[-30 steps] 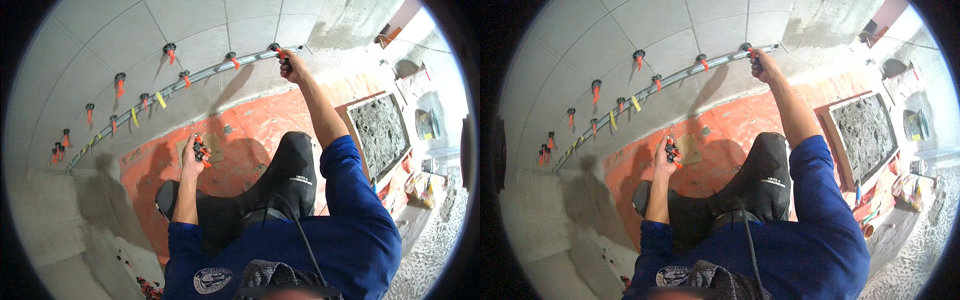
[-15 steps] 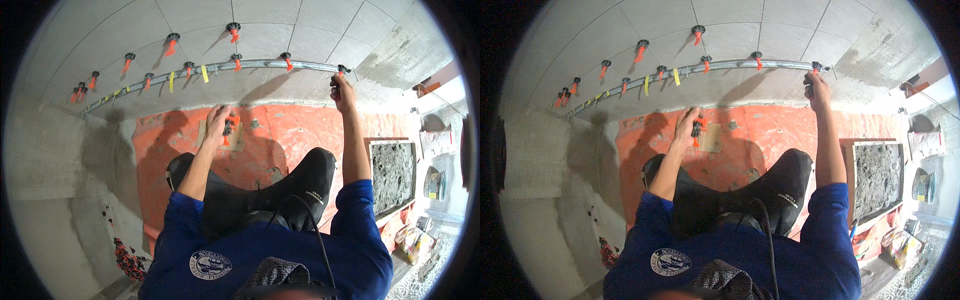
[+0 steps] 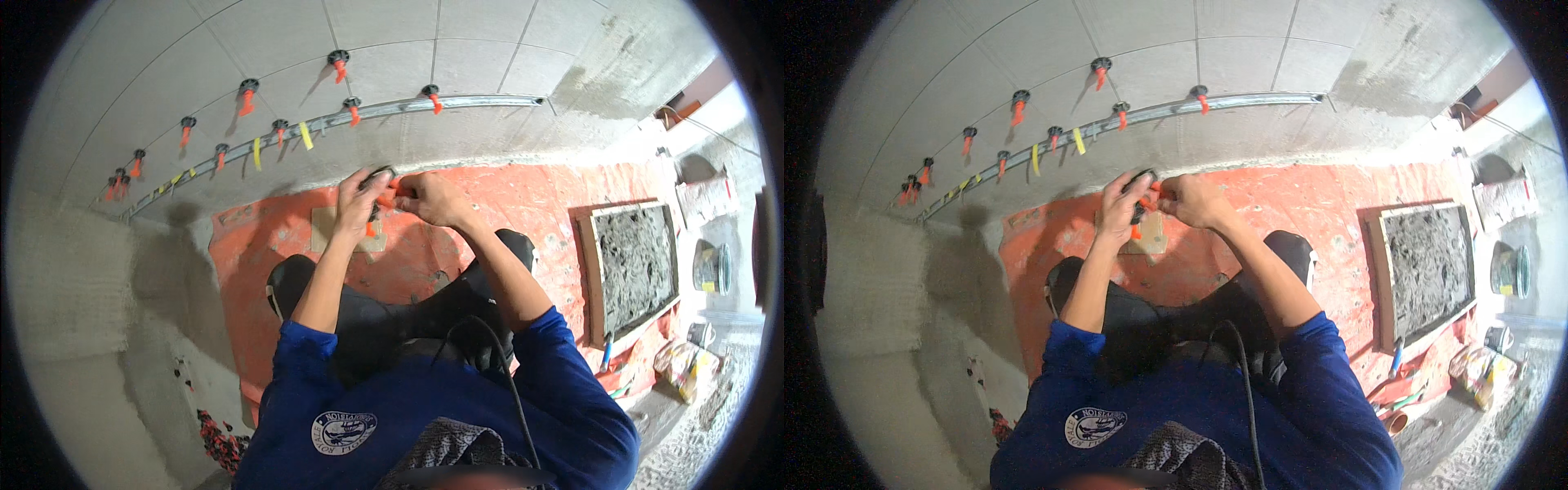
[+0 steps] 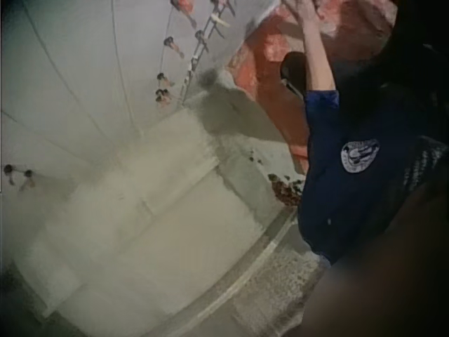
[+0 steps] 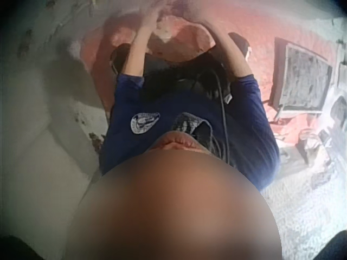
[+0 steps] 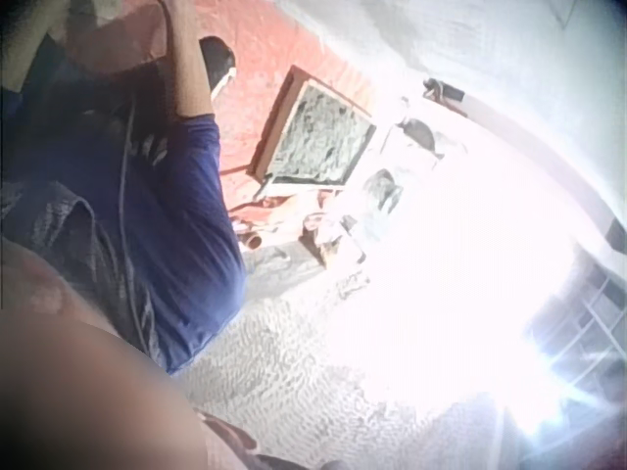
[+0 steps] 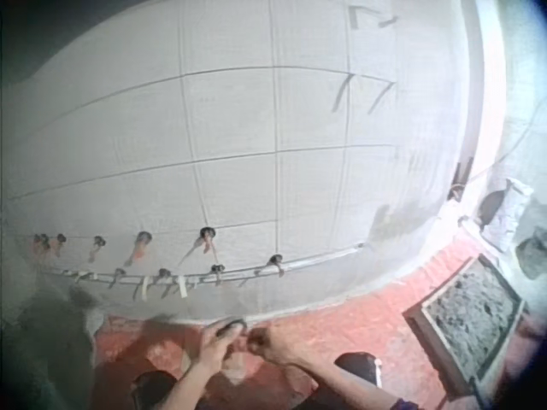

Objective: The person installs wall tiles by placing red tile leveling clips into the grout lines and tightening them to align the tiles. The person then scoops cement with a trowel and spreads it onto a white tile before applying it to the wall.

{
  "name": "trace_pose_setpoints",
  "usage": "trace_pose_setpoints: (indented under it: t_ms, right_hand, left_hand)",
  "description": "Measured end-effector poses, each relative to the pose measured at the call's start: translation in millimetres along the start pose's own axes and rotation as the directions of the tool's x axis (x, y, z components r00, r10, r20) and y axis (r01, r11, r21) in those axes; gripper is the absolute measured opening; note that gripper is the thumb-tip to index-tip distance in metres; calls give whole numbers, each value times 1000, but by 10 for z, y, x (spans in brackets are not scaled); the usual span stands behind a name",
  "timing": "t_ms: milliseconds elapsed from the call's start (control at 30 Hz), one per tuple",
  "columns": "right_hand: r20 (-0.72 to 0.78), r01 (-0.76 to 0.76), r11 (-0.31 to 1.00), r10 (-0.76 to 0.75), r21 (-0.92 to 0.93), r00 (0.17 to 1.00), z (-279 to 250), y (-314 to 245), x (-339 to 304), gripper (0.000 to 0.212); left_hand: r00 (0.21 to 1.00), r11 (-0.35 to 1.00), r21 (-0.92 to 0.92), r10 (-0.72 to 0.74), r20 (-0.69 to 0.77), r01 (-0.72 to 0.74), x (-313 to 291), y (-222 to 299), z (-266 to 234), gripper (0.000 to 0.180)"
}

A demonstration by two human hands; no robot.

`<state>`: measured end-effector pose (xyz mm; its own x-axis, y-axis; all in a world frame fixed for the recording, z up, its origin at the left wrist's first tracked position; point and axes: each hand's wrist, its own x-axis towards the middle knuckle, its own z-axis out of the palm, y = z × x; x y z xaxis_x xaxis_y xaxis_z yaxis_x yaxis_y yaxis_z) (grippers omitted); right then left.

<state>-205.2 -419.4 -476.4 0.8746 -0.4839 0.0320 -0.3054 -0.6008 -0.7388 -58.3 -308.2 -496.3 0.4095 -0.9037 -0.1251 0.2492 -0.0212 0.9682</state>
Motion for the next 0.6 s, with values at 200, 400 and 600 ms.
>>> trace_pose_setpoints:
  t_ms: [200, 400, 600]
  right_hand:
    - [-480, -85, 783, 459, 616, 748, -320, 493, 388, 31]
    - [-26, -170, 245, 638, 955, 769, -501, 608, 962, 37]
    - [-44, -112, 187, 672, 976, 739, -456, 516, 1035, 31]
  left_hand:
    - [979, 868, -483, -180, -96, 112, -246, -432, -462, 19]
    - [966, 875, -453, -239, -97, 171, -295, -678, -559, 17]
    - [945, 872, -445, -295, -140, 206, -369, -650, -606, 16]
